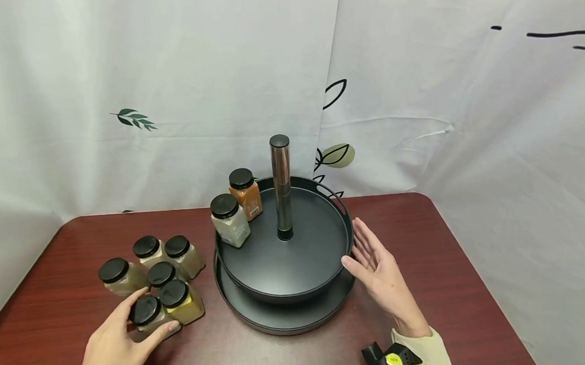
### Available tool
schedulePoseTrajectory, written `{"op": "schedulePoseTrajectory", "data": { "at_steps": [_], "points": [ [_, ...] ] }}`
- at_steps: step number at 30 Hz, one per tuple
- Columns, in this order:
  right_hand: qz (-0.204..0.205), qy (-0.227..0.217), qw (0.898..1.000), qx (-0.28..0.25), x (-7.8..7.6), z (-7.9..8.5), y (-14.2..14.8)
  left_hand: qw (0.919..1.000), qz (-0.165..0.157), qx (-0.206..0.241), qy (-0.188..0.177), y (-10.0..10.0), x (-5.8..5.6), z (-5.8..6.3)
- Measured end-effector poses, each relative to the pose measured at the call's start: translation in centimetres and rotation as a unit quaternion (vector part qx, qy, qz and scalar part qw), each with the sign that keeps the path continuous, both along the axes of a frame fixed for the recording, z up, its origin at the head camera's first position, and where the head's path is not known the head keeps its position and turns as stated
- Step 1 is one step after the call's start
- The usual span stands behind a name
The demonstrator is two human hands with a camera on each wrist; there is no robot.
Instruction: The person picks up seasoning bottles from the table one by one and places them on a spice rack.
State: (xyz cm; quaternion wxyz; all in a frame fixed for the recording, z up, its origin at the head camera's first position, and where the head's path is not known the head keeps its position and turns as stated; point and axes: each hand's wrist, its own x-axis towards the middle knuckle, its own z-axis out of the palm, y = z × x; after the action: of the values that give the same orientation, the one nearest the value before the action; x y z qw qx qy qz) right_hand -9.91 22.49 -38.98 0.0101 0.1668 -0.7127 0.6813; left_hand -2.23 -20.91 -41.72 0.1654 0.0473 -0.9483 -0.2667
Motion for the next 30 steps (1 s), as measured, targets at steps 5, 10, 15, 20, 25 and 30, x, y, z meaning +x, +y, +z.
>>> {"op": "schedulePoseTrajectory", "data": {
  "at_steps": [5,10,15,20,25,30],
  "points": [
    [0.017,-0.001,1.0,0.021,-0.09,-0.06,0.08,0.9999,0.009,-0.004,-0.008,0.16,-0.21,-0.34],
    [0.03,-0.001,0.999,0.035,-0.06,0.02,0.06,0.9998,0.021,0.002,-0.001,0.48,-0.17,-0.71],
    [0.036,-0.003,0.999,0.029,0.03,0.12,-0.11,0.9992,0.039,0.011,0.0,0.69,-0.18,-0.93],
    [0.03,0.001,0.999,0.035,0.13,0.16,-0.24,0.9972,0.067,0.021,-0.024,0.75,-0.16,-0.91],
    [0.034,0.003,0.999,0.037,0.11,0.04,-0.31,0.9951,0.087,0.028,-0.038,0.65,-0.22,-0.85],
    [0.028,0.011,0.998,0.051,0.1,-0.11,-0.41,0.9952,0.082,0.03,-0.045,0.25,-0.37,-0.82]
  ]
}}
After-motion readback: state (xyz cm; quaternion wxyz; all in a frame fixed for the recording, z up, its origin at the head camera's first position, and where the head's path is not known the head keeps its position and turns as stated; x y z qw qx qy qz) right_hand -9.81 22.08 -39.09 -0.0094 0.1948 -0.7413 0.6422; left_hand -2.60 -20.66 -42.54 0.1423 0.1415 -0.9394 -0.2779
